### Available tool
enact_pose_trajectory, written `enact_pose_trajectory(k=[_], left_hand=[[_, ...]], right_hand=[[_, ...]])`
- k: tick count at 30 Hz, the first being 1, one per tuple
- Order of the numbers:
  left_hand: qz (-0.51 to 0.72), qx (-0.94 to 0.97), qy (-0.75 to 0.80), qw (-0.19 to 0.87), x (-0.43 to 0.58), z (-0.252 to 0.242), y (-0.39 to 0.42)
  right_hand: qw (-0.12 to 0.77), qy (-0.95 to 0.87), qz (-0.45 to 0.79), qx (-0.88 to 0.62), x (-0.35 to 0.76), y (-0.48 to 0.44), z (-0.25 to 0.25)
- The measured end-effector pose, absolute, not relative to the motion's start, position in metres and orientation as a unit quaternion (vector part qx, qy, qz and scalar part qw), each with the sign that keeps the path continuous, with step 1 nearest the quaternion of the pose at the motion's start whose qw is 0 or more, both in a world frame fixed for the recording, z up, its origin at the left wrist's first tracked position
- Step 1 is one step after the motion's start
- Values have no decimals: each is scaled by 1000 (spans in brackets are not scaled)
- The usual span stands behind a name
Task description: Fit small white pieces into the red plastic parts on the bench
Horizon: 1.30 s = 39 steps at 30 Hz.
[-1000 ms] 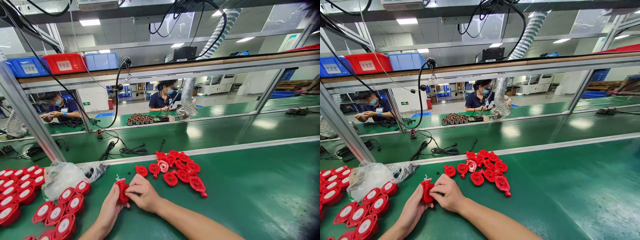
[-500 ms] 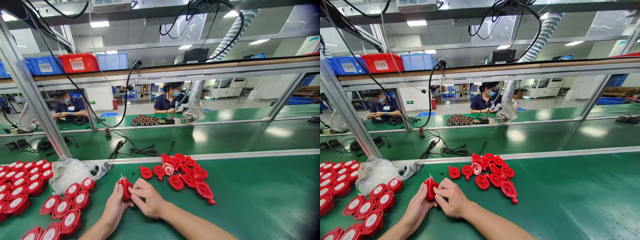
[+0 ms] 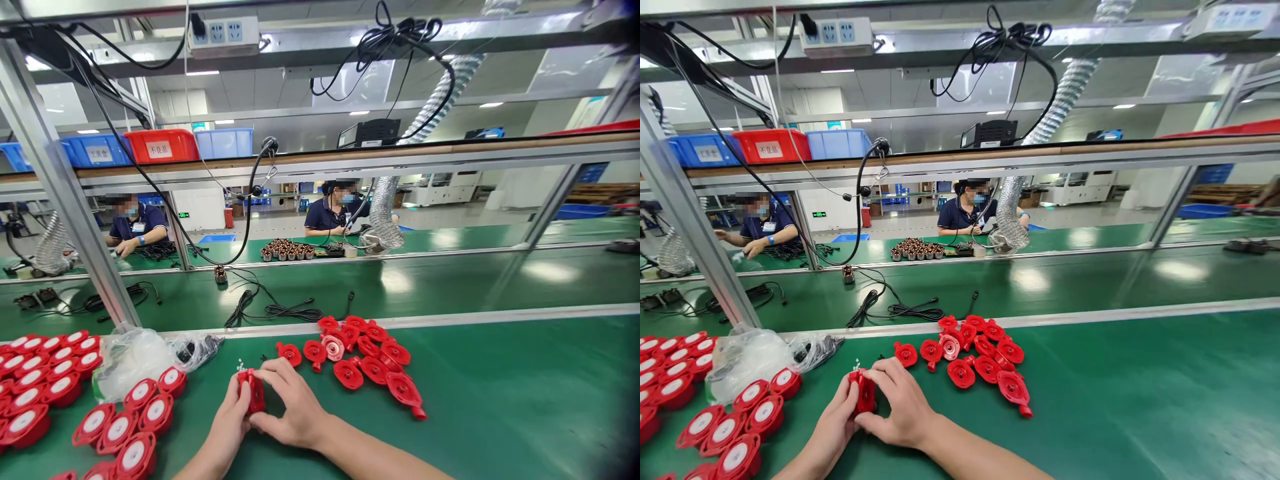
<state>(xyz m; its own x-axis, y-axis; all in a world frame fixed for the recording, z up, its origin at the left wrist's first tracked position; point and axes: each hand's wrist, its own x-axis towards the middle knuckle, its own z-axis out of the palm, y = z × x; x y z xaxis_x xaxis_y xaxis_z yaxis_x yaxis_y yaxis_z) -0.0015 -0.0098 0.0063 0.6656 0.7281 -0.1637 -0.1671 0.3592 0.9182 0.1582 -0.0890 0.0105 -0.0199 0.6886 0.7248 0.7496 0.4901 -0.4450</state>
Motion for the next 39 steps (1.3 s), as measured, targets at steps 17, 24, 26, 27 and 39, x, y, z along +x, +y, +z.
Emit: enact_pose_trajectory(k=[17,24,26,27,39], left_hand=[[262,786,287,480,-14,15,-6],[229,834,218,453,-10,1,2],[233,831,228,450,-10,-1,4],[240,829,232,449,-11,1,5],[336,834,323,295,-23,2,61]], right_hand=[[340,-666,-168,-642,184,-87,6],[227,-591,-140,-761,199,-79,-3],[205,-577,-144,-778,199,-78,-1],[200,-579,-152,-776,199,-78,0],[225,-677,-129,-689,191,-80,2]])
